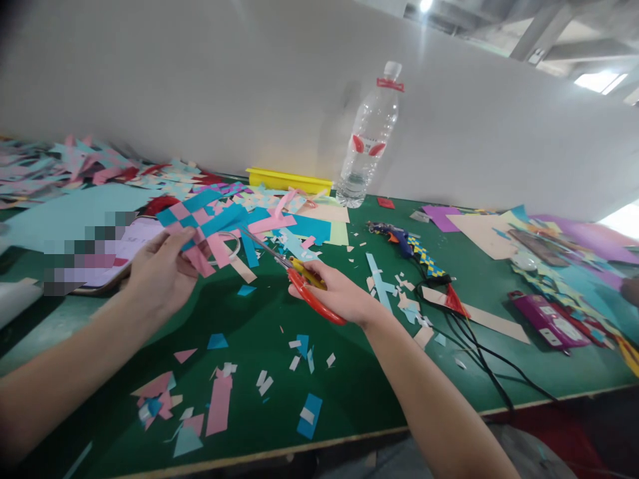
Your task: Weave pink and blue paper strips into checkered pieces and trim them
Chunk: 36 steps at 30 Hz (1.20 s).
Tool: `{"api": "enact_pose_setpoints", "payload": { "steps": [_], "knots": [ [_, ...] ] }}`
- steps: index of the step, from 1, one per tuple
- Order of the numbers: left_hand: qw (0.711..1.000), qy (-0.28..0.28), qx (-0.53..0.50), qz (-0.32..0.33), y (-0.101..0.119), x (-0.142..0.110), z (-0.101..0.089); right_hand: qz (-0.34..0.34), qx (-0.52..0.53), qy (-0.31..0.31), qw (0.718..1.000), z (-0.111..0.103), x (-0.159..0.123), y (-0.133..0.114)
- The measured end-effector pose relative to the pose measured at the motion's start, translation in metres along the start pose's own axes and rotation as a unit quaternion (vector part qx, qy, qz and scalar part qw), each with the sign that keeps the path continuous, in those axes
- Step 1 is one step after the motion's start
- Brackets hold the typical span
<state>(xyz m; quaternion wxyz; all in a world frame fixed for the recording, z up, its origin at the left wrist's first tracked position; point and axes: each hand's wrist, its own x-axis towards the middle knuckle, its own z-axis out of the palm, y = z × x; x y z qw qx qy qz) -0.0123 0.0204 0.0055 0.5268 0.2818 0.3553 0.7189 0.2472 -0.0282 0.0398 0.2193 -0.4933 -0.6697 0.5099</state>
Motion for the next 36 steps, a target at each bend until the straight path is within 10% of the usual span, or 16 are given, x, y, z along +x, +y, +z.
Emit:
{"api": "enact_pose_setpoints", "payload": {
  "steps": [36],
  "knots": [
    [0.996,-0.056,0.064,0.003,-0.003,-0.011,0.006,-0.016,-0.01,0.02,1.0,0.002,0.004,0.001]
  ]
}}
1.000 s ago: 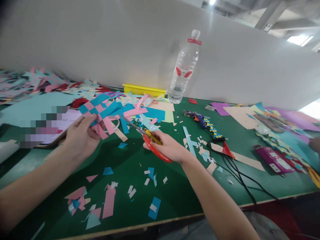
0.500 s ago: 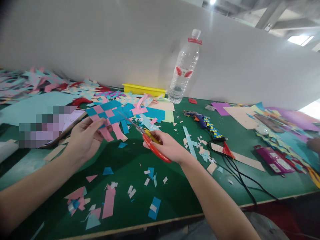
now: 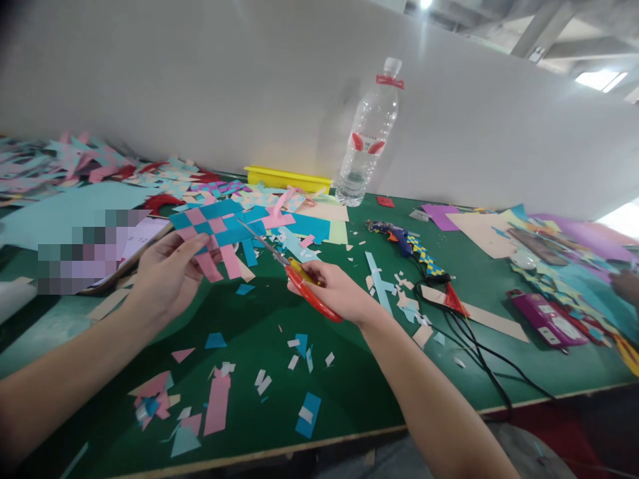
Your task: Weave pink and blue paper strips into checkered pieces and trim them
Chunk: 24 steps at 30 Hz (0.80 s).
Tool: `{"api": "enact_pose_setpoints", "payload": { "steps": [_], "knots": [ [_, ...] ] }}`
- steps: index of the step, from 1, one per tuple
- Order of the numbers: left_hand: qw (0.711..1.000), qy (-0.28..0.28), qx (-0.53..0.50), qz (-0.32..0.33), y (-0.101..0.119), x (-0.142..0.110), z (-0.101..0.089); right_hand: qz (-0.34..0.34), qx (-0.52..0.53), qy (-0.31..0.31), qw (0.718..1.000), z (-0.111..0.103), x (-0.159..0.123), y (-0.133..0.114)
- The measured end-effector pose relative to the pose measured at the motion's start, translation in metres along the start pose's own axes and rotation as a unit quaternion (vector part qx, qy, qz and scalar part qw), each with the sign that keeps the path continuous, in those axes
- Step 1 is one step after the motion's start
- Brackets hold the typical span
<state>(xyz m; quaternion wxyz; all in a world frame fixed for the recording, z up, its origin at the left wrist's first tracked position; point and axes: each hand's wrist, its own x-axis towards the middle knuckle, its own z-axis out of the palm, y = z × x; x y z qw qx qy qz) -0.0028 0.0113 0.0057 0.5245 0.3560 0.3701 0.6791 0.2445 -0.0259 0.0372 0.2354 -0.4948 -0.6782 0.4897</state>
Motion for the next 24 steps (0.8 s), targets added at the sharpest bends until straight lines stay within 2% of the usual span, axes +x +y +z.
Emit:
{"api": "enact_pose_setpoints", "payload": {
  "steps": [16,24],
  "knots": [
    [0.999,0.007,0.022,0.032,-0.0028,0.0041,-0.0043,0.014,0.024,0.025,0.999,0.001,0.0037,0.0019],
    [0.999,-0.001,0.023,0.038,-0.0014,0.0034,-0.0036,-0.002,0.009,0.095,0.995,0.0002,0.0062,0.0066]
  ]
}}
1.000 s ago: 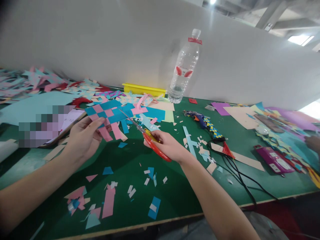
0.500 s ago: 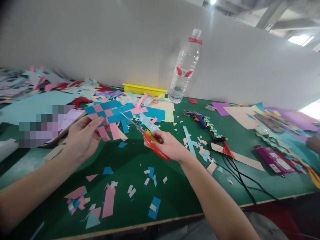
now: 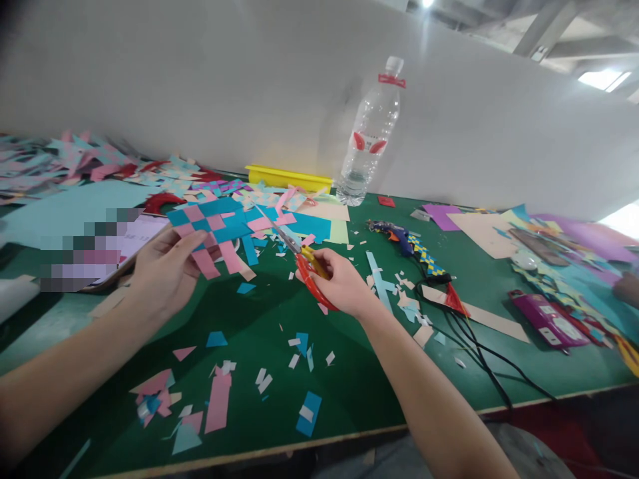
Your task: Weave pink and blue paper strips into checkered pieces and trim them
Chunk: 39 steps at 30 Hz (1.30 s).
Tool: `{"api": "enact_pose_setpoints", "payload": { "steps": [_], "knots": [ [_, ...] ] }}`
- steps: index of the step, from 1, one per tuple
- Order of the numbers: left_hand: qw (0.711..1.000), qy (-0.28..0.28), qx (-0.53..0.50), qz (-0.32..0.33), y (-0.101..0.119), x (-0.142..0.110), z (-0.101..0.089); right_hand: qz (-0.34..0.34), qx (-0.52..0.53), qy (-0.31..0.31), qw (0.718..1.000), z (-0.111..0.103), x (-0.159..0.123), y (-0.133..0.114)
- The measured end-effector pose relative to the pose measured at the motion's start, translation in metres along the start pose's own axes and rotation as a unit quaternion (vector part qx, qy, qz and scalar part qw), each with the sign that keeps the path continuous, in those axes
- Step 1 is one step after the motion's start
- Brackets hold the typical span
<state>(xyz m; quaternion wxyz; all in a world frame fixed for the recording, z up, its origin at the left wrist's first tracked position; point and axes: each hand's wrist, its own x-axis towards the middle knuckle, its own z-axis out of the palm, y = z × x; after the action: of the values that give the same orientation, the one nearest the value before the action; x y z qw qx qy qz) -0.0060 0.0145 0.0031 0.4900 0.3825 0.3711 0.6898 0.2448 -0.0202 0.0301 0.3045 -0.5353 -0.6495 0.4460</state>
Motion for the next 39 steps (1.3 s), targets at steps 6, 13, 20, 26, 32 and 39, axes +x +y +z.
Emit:
{"api": "enact_pose_setpoints", "payload": {
  "steps": [6,13,20,26,32,39],
  "knots": [
    [0.998,0.023,0.046,-0.022,0.004,0.003,-0.002,-0.029,-0.12,0.037,0.992,-0.005,-0.003,0.006],
    [0.994,0.041,0.077,-0.068,0.003,0.005,-0.005,0.012,-0.206,0.085,0.975,-0.006,0.002,0.01],
    [0.986,0.05,0.023,-0.157,0.005,0.004,-0.003,0.016,-0.337,0.185,0.923,-0.01,0.01,0.02],
    [0.978,0.063,-0.022,-0.196,0.005,0.004,-0.003,0.01,-0.38,0.193,0.905,-0.011,0.013,0.03],
    [0.971,0.067,-0.035,-0.227,0.007,0.003,-0.004,-0.001,-0.42,0.203,0.884,-0.013,0.016,0.037],
    [0.967,0.058,-0.019,-0.246,0.011,0.003,-0.001,0.003,-0.448,0.199,0.872,-0.013,0.016,0.036]
  ]
}}
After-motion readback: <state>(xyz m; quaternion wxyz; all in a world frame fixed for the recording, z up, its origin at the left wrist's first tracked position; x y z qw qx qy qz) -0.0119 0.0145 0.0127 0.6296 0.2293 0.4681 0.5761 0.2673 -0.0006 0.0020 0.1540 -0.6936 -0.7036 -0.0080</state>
